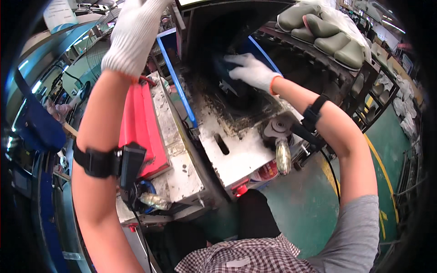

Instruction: Operating a specialized pressing machine to attach soles to shoe uppers in a factory.

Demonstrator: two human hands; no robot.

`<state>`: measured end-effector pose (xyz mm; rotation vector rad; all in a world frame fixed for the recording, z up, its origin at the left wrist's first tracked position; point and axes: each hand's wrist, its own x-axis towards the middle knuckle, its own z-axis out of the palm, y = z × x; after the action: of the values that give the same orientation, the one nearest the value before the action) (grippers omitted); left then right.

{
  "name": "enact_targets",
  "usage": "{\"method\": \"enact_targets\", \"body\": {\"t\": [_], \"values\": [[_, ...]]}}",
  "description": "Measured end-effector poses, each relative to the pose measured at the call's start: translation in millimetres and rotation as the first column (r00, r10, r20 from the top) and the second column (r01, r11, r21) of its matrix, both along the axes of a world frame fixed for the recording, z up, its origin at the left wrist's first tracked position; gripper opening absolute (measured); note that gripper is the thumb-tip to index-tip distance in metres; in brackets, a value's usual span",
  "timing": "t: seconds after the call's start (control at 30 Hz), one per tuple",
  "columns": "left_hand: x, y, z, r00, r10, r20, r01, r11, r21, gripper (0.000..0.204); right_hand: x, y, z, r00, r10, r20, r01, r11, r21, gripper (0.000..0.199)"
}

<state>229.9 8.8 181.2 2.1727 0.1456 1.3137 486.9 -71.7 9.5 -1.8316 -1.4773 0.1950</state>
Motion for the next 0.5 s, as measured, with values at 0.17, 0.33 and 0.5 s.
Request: {"method": "enact_targets", "body": {"t": [0.17,0.33,0.5], "values": [[51.6,33.0,50.3,0.957,0.288,0.018,-0.276,0.895,0.351,0.040,20.8,22.8,-38.7,0.898,0.171,0.406,-0.018,0.935,-0.355,0.085],[67.6,26.9,73.4,0.917,0.251,-0.310,-0.155,0.940,0.305,0.043,6.4,10.8,-26.8,0.887,0.219,0.407,-0.028,0.904,-0.426,0.086],[68.0,16.2,75.8,0.874,0.068,-0.480,0.031,0.980,0.195,0.047,11.0,-1.9,-16.0,0.898,0.239,0.369,-0.055,0.894,-0.444,0.089]]}}
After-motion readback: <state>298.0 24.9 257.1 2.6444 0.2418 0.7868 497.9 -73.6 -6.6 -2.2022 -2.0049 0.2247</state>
